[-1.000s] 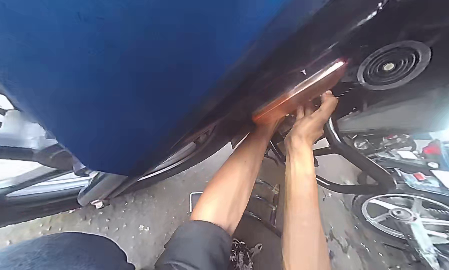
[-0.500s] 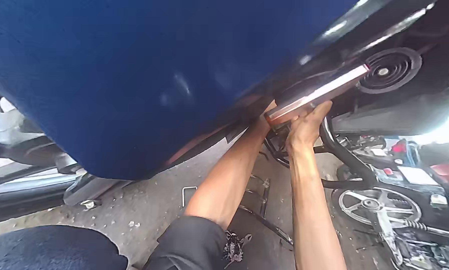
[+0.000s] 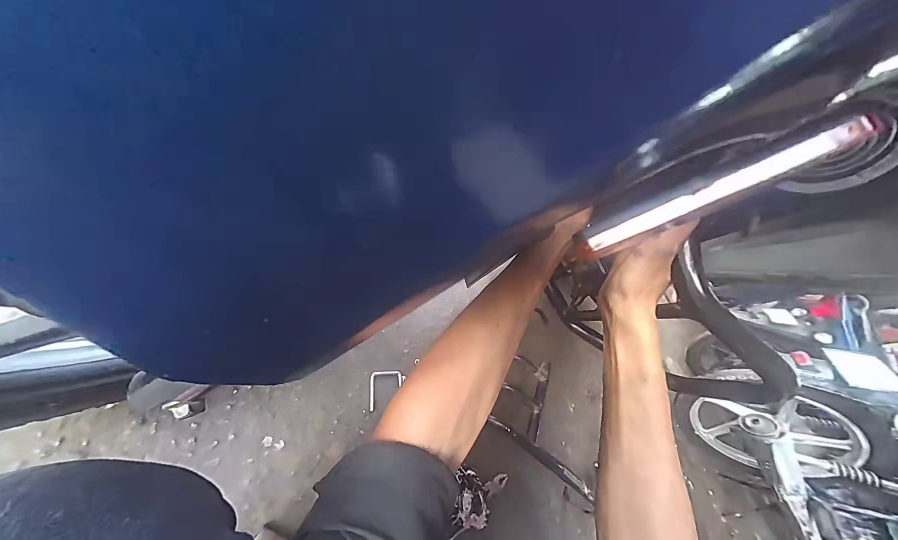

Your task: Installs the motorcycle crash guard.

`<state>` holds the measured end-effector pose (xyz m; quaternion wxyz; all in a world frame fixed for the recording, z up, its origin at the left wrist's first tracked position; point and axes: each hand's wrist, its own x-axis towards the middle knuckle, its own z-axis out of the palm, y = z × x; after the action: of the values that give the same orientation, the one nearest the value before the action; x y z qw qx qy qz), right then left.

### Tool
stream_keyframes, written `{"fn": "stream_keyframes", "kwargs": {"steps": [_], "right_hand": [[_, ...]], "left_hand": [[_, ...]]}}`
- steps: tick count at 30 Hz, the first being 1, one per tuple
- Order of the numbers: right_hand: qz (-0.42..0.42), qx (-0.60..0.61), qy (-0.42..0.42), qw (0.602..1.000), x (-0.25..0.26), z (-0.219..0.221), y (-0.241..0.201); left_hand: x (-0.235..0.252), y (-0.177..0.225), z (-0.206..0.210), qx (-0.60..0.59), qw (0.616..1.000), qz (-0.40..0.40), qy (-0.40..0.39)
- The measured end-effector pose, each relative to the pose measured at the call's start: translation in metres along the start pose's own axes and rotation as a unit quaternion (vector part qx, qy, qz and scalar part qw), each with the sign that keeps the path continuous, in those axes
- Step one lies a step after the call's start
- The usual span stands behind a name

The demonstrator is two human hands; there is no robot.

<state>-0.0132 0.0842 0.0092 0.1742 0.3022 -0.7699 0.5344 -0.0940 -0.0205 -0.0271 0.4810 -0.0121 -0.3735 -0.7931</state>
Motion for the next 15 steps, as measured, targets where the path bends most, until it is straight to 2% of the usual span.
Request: {"fn": "stream_keyframes", "kwargs": {"steps": [3,6,10,15], "right_hand": [[-0.009,-0.002,0.003,1.000,0.000,-0.002,0.002],[-0.031,0.021,-0.012,0.999,0.005,-0.001,0.003],[-0.052,0.047,-0.008,0.998,0.014,0.005,0.004],[-0.064,0.060,0.004,0.996,0.015,0.010,0.004]], "left_hand": [[0.001,-0.002,0.003,-0.011,0.999,0.009,0.029],[0.003,-0.004,0.009,-0.048,0.997,-0.021,0.050],[0.003,-0.005,0.012,-0.104,0.991,-0.085,0.014],[0.006,-0.007,0.014,-0.120,0.988,-0.094,0.025]]}}
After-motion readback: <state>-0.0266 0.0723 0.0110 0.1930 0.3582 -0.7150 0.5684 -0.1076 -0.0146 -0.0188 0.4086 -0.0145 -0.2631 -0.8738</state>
